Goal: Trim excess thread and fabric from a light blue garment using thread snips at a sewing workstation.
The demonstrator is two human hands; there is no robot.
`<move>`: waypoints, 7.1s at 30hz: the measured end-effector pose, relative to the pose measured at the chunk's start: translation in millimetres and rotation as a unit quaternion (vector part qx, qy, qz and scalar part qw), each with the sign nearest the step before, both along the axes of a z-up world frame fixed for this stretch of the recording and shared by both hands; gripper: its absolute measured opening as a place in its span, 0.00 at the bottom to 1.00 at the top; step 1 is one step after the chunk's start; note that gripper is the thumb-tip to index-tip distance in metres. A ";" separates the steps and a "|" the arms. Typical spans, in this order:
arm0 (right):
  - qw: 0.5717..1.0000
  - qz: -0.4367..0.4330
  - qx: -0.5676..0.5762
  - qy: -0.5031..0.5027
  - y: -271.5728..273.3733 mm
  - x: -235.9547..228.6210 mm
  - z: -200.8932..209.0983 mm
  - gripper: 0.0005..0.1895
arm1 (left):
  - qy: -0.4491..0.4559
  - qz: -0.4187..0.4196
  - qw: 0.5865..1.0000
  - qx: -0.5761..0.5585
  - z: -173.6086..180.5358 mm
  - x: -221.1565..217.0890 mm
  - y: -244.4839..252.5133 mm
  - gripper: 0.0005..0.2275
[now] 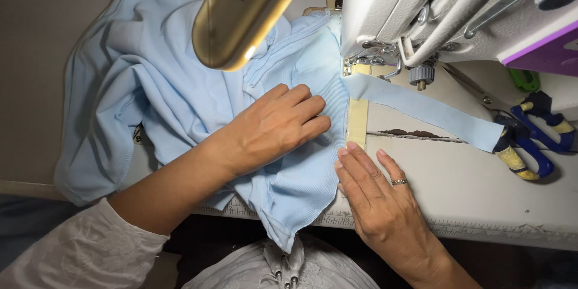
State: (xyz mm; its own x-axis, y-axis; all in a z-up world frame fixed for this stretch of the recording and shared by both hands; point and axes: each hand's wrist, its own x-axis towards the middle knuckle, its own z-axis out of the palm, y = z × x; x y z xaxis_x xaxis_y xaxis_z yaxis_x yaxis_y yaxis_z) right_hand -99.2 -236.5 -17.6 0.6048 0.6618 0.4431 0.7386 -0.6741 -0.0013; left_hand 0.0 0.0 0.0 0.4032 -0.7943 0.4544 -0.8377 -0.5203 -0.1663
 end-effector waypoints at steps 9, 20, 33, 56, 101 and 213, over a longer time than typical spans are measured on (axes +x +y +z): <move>1.000 0.001 -0.005 -0.004 0.8 0.8 1.9 0.14 | 0.040 -0.049 0.998 -0.007 -6.1 5.1 -0.8 0.04; 1.000 0.011 -0.001 -0.002 0.9 3.3 4.6 0.13 | 0.137 -0.070 0.988 -0.021 5.2 4.6 0.8 0.08; 0.996 -0.035 -0.049 -0.066 15.3 -2.4 9.2 0.13 | 0.126 -0.082 0.987 -0.061 -6.0 3.0 1.5 0.14; 0.986 -0.109 -0.071 -0.102 33.6 -10.1 -4.6 0.19 | 0.064 -0.135 0.988 -0.033 -10.4 1.2 6.5 0.06; 0.975 -0.139 -0.114 -0.130 40.8 -13.8 -3.0 0.19 | 0.054 -0.061 0.993 -0.080 -11.0 -1.1 0.9 0.07; 0.917 -0.115 0.335 0.182 29.4 -58.2 23.9 0.07 | 0.167 -0.060 0.983 -0.049 -4.0 -21.2 -2.9 0.15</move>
State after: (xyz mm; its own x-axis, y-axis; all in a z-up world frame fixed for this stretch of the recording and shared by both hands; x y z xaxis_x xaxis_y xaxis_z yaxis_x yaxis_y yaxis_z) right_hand -157.4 -207.1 6.3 0.8829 0.1501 0.4450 0.4450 -0.5703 -0.6905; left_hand -21.2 -2.9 -4.0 0.4491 -0.8041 0.3896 -0.8932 -0.4145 0.1741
